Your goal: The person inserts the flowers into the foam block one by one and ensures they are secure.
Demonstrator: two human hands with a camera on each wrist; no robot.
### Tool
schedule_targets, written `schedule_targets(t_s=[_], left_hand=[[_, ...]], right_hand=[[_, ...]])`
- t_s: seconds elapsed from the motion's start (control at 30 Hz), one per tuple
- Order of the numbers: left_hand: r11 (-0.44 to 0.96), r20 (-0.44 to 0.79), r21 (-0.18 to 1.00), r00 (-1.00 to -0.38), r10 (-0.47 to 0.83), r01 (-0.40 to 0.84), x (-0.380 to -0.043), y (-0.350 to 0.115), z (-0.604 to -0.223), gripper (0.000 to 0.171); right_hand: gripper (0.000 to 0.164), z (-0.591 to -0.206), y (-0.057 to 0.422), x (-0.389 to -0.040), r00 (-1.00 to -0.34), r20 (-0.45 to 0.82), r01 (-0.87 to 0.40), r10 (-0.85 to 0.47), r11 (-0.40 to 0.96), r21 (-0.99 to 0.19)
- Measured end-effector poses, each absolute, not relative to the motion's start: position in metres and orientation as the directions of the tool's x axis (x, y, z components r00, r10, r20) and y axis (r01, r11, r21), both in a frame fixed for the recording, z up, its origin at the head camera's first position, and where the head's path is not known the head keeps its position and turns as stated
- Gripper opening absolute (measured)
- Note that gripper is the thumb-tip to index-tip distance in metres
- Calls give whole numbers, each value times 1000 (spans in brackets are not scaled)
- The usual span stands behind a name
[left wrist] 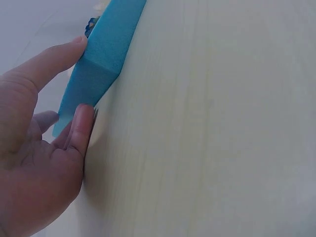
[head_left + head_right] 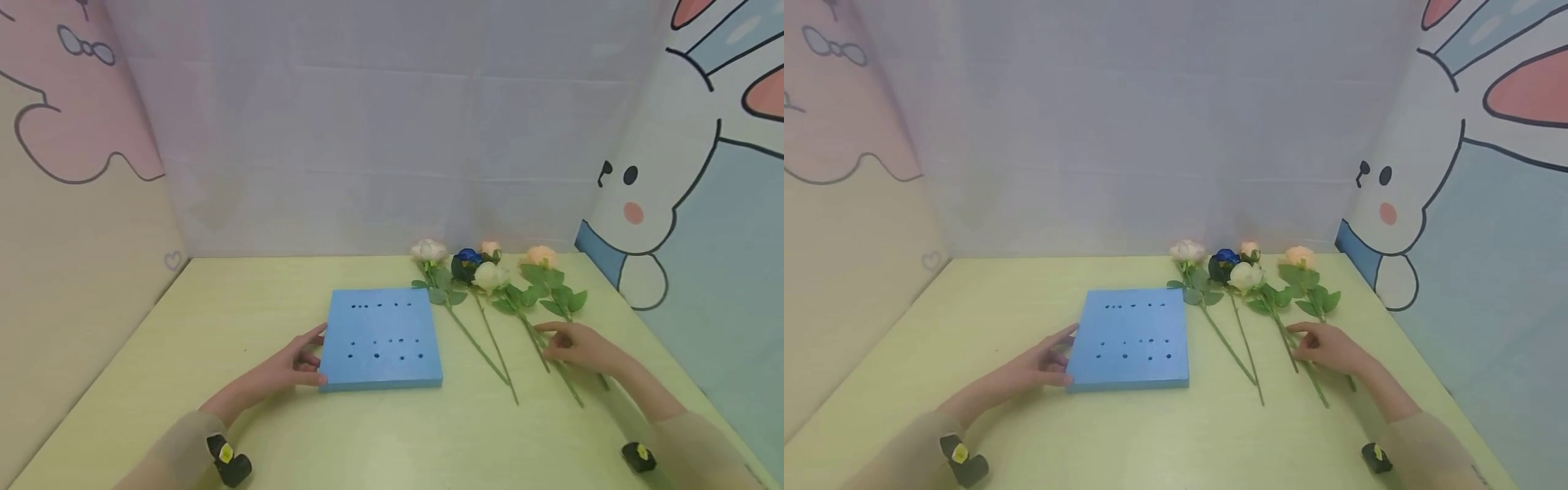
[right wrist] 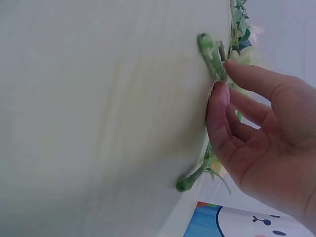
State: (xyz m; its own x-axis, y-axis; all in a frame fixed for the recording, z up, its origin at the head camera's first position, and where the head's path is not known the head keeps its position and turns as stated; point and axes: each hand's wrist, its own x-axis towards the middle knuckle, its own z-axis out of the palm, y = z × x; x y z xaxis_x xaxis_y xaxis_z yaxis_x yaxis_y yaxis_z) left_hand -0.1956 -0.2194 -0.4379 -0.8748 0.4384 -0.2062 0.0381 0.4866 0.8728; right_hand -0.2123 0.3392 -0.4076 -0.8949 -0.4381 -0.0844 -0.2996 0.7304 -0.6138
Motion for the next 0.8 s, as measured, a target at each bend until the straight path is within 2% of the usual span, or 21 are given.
schedule_targets(t_s=[0.47, 0.8], left_hand=[[471, -220, 882, -875, 432, 10, -197, -219, -437, 100], [475, -231, 880, -872, 430, 1, -196, -222, -437, 99]], right_hand=[[48, -404, 335, -215, -914, -209, -112, -348, 711, -694], [58, -403, 339, -218, -847, -310, -28, -432, 618, -786]])
